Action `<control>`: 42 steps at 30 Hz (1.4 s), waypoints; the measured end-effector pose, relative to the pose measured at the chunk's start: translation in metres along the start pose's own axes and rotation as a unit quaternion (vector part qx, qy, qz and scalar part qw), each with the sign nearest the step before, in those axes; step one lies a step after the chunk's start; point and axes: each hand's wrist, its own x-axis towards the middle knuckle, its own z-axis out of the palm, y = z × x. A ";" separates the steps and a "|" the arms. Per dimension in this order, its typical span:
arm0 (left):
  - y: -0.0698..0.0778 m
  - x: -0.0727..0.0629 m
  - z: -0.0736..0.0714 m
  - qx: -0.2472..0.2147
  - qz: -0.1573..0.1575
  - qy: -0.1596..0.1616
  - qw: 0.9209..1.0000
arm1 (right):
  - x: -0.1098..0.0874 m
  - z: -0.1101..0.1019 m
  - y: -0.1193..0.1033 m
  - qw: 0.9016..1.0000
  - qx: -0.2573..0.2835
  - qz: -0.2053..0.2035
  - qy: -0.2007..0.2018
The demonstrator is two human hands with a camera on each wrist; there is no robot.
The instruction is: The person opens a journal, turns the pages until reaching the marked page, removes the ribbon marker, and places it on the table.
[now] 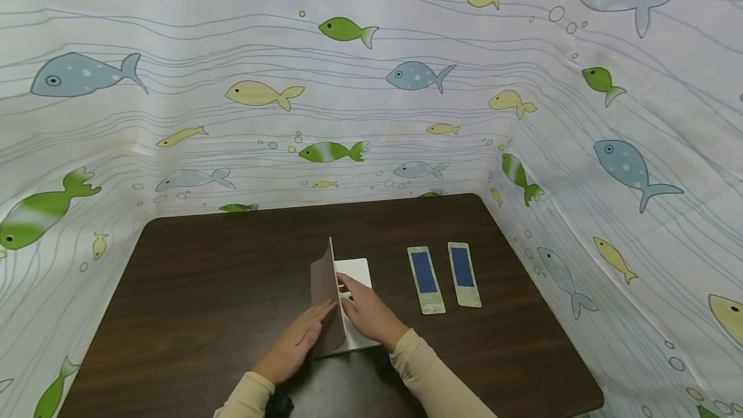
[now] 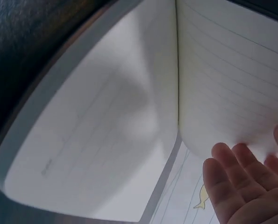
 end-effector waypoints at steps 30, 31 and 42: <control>-0.010 -0.011 0.005 0.240 -0.060 -0.017 0.969 | -0.026 -0.011 0.050 0.991 -0.036 0.121 -0.050; -0.011 -0.012 0.004 0.244 -0.064 -0.020 0.967 | -0.027 -0.010 0.050 0.991 -0.038 0.122 -0.050; -0.012 -0.013 0.001 0.235 -0.063 -0.028 0.969 | -0.028 -0.008 0.051 0.985 -0.128 0.107 -0.043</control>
